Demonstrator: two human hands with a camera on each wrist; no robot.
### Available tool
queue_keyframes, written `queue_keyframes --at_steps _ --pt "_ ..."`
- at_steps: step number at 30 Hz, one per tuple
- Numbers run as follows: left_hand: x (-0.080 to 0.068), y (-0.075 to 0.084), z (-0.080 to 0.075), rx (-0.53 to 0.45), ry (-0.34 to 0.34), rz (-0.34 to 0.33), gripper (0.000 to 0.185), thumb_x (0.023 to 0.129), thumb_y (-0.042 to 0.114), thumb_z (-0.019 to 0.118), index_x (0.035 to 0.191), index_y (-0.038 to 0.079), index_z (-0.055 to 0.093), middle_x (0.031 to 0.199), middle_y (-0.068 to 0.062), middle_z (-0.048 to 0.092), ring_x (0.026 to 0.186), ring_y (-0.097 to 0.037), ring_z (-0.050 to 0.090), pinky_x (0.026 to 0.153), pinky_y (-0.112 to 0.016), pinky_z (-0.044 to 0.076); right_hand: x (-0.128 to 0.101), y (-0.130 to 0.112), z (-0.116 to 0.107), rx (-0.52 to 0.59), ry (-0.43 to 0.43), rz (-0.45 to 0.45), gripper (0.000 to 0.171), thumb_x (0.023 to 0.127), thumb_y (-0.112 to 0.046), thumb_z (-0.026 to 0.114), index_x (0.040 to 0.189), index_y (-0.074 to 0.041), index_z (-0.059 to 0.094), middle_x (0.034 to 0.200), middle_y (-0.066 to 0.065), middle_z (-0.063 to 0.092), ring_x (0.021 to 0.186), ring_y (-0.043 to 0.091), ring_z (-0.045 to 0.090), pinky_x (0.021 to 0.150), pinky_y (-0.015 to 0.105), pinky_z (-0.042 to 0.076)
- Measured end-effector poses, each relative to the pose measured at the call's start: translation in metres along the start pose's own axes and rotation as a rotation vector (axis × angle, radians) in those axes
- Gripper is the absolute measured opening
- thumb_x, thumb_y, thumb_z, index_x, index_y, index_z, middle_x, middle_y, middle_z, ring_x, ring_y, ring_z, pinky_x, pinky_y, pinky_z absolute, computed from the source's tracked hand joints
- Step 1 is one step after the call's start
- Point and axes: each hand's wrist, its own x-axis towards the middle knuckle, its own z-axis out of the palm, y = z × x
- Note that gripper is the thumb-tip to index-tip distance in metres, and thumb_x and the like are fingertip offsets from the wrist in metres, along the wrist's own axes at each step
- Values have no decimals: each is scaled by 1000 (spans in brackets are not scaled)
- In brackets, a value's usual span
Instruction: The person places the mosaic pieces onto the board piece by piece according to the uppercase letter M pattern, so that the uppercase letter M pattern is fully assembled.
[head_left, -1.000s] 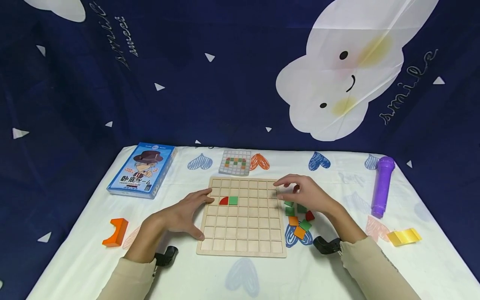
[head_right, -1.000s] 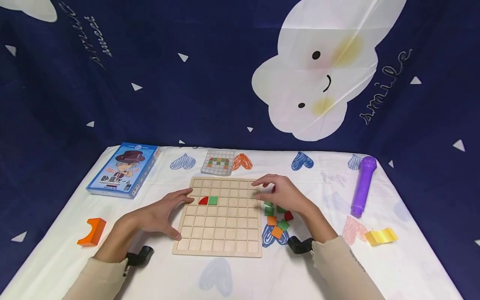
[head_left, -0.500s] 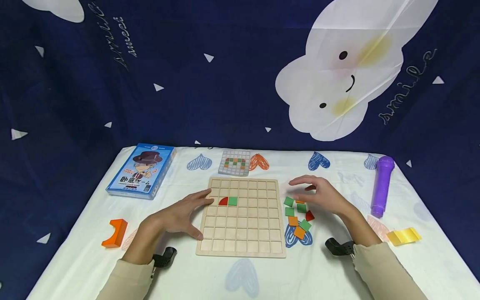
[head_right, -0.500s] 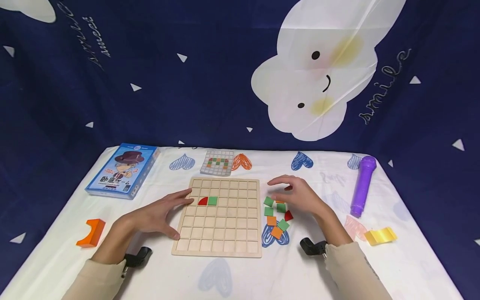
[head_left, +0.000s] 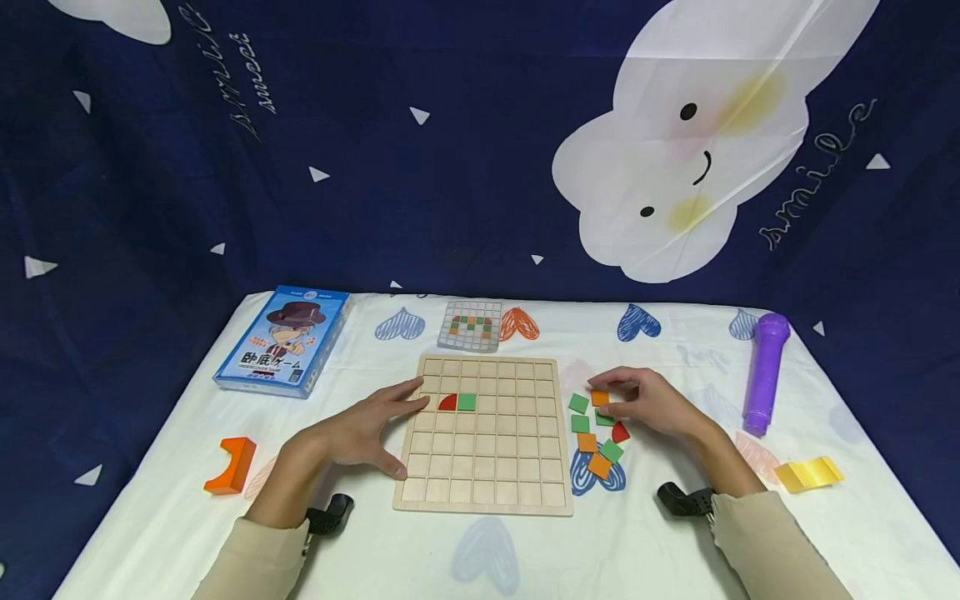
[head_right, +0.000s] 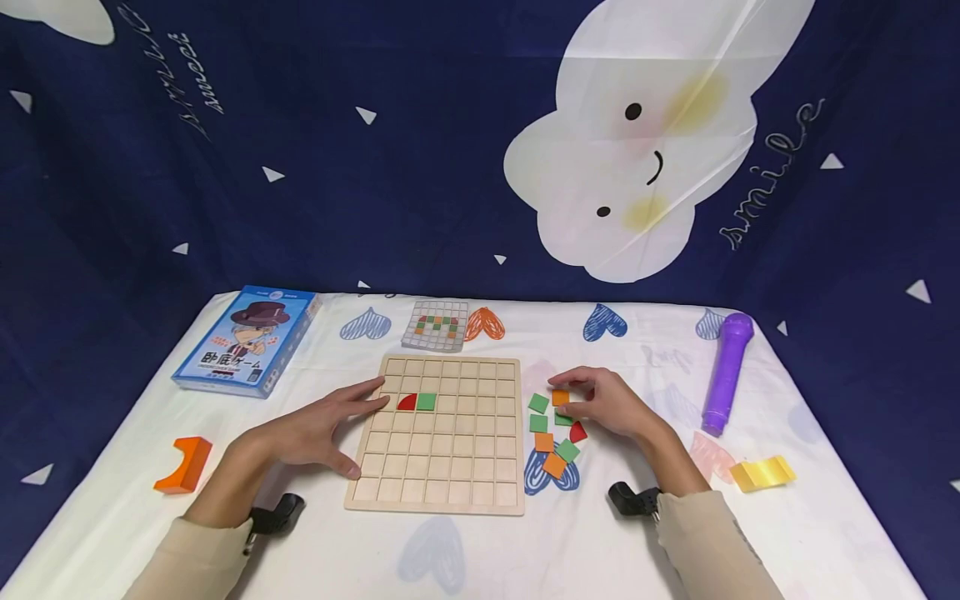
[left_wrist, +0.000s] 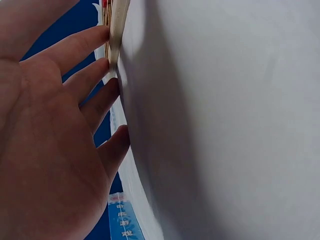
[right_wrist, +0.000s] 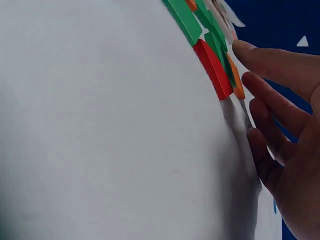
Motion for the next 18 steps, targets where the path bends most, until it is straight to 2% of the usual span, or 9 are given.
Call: queue_keyframes --at_steps 4,8,18 --pt "1 1 0 1 -3 -17 107 67 40 93 155 5 42 171 -17 19 156 -47 18 120 -71 26 2 1 1 -23 -12 11 39 85 -18 81 124 -20 74 127 3 73 111 19 59 90 22 47" --pt "1 1 -1 -8 -4 -29 107 67 38 93 155 4 42 171 -16 18 157 -47 18 121 -70 25 4 1 2 -41 -18 33 38 85 -18 81 122 -23 74 125 0 74 113 19 59 91 21 45" --pt "1 2 -1 -3 -6 -27 108 67 40 93 155 4 42 171 -17 19 156 -47 18 120 -70 26 4 0 2 -59 1 49 33 83 -21 84 116 -19 77 118 4 75 105 19 58 88 22 45"
